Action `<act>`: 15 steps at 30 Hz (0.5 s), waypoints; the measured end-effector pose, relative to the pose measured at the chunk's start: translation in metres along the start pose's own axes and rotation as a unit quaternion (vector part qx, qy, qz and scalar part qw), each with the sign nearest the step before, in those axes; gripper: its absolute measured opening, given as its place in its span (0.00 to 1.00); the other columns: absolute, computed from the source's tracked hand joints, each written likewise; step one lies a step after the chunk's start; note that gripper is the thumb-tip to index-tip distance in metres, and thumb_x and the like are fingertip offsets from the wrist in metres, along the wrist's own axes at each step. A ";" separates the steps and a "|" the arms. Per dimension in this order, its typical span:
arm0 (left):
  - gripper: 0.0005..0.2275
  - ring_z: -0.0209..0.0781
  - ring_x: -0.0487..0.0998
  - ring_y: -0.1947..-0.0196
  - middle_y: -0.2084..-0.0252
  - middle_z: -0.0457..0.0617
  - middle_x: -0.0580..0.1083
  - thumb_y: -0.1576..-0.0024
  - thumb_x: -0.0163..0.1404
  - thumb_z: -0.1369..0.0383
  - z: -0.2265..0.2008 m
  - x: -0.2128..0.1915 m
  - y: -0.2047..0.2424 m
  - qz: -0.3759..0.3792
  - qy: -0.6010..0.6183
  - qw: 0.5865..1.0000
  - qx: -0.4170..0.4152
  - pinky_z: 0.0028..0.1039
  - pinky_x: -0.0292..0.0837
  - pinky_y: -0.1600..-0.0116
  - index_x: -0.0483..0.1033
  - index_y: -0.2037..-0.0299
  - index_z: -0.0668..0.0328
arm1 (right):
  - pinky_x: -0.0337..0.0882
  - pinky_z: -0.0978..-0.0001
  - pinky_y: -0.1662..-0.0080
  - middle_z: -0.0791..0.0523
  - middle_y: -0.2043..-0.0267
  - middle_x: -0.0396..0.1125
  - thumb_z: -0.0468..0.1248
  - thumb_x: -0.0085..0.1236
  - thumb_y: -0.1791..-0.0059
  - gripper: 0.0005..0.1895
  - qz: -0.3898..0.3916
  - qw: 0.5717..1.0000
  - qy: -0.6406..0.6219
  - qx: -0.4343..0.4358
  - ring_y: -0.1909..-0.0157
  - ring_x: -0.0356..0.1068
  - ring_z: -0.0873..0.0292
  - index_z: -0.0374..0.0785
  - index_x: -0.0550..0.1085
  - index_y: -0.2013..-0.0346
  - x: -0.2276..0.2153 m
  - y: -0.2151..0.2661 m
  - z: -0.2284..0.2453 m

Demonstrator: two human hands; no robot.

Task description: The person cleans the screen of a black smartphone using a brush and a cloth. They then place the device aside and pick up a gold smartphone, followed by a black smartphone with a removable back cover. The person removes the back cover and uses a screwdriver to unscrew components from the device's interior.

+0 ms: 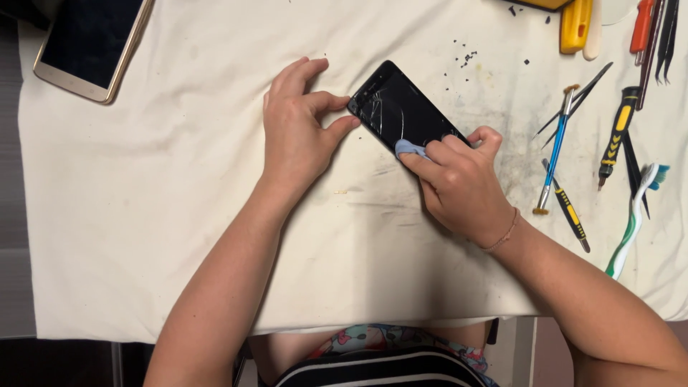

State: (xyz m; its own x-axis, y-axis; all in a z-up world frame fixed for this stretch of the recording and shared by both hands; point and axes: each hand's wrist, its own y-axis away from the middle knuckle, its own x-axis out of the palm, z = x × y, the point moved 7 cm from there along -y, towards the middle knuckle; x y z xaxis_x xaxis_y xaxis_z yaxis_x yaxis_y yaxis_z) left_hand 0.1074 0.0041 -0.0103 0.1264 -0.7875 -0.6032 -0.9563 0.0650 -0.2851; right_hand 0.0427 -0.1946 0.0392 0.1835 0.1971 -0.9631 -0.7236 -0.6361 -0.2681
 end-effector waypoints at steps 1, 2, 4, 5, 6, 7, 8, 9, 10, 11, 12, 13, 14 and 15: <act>0.11 0.58 0.67 0.35 0.40 0.53 0.73 0.53 0.70 0.62 -0.001 0.000 -0.001 0.000 -0.005 1.000 0.007 0.49 0.60 0.37 0.87 0.63 0.51 | 0.49 0.54 0.54 0.63 0.74 0.56 0.29 0.53 0.47 0.13 0.002 1.000 -0.010 -0.004 0.70 0.60 0.56 0.50 0.80 0.57 0.002 -0.003 -0.001; 0.11 0.58 0.67 0.35 0.40 0.53 0.73 0.53 0.70 0.62 -0.001 -0.001 -0.002 -0.003 -0.006 1.000 0.008 0.49 0.60 0.37 0.87 0.63 0.51 | 0.49 0.54 0.54 0.63 0.74 0.56 0.29 0.53 0.47 0.13 -0.001 1.000 -0.009 -0.006 0.70 0.60 0.56 0.50 0.80 0.57 0.004 -0.008 -0.002; 0.10 0.57 0.66 0.35 0.39 0.50 0.72 0.52 0.69 0.61 0.001 0.002 0.000 0.005 -0.005 1.000 -0.008 0.49 0.59 0.37 0.87 0.63 0.49 | 0.50 0.53 0.54 0.63 0.73 0.56 0.29 0.54 0.48 0.14 -0.002 1.000 -0.012 -0.010 0.70 0.60 0.55 0.51 0.80 0.55 0.007 -0.014 -0.002; 0.10 0.57 0.66 0.35 0.39 0.50 0.72 0.52 0.69 0.61 0.001 0.002 0.001 0.005 -0.005 1.000 -0.010 0.49 0.59 0.37 0.87 0.63 0.49 | 0.50 0.53 0.54 0.63 0.73 0.56 0.29 0.54 0.48 0.14 0.000 1.000 -0.014 -0.012 0.70 0.60 0.55 0.51 0.80 0.55 0.009 -0.017 -0.002; 0.10 0.57 0.66 0.35 0.39 0.50 0.72 0.53 0.69 0.62 0.001 0.002 0.001 0.004 -0.006 1.000 -0.008 0.48 0.59 0.37 0.87 0.63 0.49 | 0.50 0.53 0.54 0.63 0.72 0.57 0.29 0.53 0.48 0.15 0.003 1.000 -0.012 -0.014 0.70 0.60 0.56 0.51 0.80 0.54 0.011 -0.021 -0.002; 0.10 0.57 0.66 0.35 0.39 0.51 0.72 0.53 0.69 0.62 0.001 0.002 0.000 0.003 -0.007 1.000 -0.005 0.48 0.60 0.37 0.87 0.64 0.50 | 0.50 0.52 0.54 0.63 0.72 0.58 0.29 0.52 0.48 0.15 0.006 1.000 -0.009 -0.017 0.69 0.61 0.56 0.52 0.80 0.53 0.014 -0.025 -0.003; 0.10 0.57 0.66 0.35 0.39 0.51 0.72 0.53 0.69 0.62 0.001 0.002 0.000 0.003 -0.007 1.000 -0.005 0.48 0.60 0.37 0.87 0.64 0.50 | 0.50 0.52 0.54 0.63 0.72 0.58 0.29 0.52 0.48 0.15 0.006 1.000 -0.010 -0.017 0.69 0.61 0.56 0.52 0.80 0.53 0.014 -0.028 -0.002; 0.10 0.57 0.66 0.35 0.39 0.50 0.72 0.53 0.69 0.61 0.001 0.003 0.000 0.004 -0.009 1.000 -0.004 0.48 0.60 0.37 0.86 0.63 0.49 | 0.50 0.53 0.53 0.63 0.72 0.57 0.29 0.52 0.48 0.15 0.000 1.000 -0.010 -0.020 0.70 0.60 0.56 0.52 0.80 0.53 0.014 -0.032 -0.002; 0.10 0.56 0.66 0.34 0.39 0.50 0.71 0.53 0.69 0.61 0.002 0.003 0.000 0.005 -0.010 1.000 -0.005 0.48 0.60 0.37 0.86 0.62 0.48 | 0.50 0.53 0.53 0.63 0.72 0.57 0.29 0.52 0.47 0.15 -0.006 1.000 -0.010 -0.023 0.70 0.60 0.56 0.52 0.80 0.53 0.015 -0.035 0.000; 0.10 0.56 0.66 0.34 0.39 0.50 0.71 0.53 0.69 0.61 0.001 0.003 0.001 0.004 -0.011 1.000 -0.007 0.48 0.60 0.37 0.86 0.62 0.48 | 0.50 0.53 0.53 0.63 0.72 0.57 0.29 0.52 0.47 0.15 -0.005 1.000 -0.012 -0.024 0.70 0.60 0.56 0.52 0.80 0.53 0.015 -0.038 0.000; 0.11 0.56 0.65 0.34 0.39 0.49 0.71 0.52 0.69 0.61 0.001 0.002 0.001 0.005 -0.007 1.000 -0.010 0.48 0.60 0.37 0.86 0.61 0.47 | 0.51 0.52 0.53 0.63 0.72 0.57 0.30 0.52 0.47 0.15 -0.011 1.000 -0.010 -0.026 0.70 0.60 0.56 0.52 0.81 0.53 0.015 -0.040 0.001; 0.12 0.56 0.65 0.34 0.38 0.49 0.71 0.52 0.68 0.61 0.000 0.002 0.001 0.006 -0.004 1.000 -0.013 0.48 0.60 0.38 0.86 0.60 0.47 | 0.53 0.52 0.53 0.63 0.72 0.58 0.30 0.53 0.47 0.14 -0.016 0.999 -0.008 -0.027 0.70 0.60 0.56 0.51 0.81 0.53 0.014 -0.043 0.001; 0.12 0.56 0.65 0.34 0.38 0.49 0.71 0.52 0.68 0.61 0.001 0.002 0.001 0.005 -0.005 1.000 -0.015 0.48 0.60 0.38 0.86 0.60 0.47 | 0.53 0.52 0.53 0.63 0.72 0.58 0.30 0.53 0.47 0.14 -0.016 0.999 -0.010 -0.029 0.70 0.60 0.56 0.51 0.81 0.53 0.015 -0.044 0.002; 0.12 0.55 0.65 0.33 0.38 0.49 0.71 0.52 0.68 0.61 0.001 0.002 0.001 0.008 -0.003 1.000 -0.020 0.47 0.59 0.37 0.86 0.59 0.47 | 0.53 0.51 0.53 0.62 0.73 0.57 0.29 0.53 0.48 0.15 -0.019 0.999 -0.010 -0.029 0.70 0.60 0.56 0.51 0.81 0.53 0.015 -0.045 0.002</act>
State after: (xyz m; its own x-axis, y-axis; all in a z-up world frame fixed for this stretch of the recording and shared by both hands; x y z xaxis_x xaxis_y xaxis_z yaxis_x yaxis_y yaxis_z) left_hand 0.1071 0.0032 -0.0129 0.1124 -0.7830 -0.6117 -0.9679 0.0530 -0.2457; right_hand 0.0765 -0.1614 0.0364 0.1965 0.2369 -0.9515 -0.6768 -0.6694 -0.3064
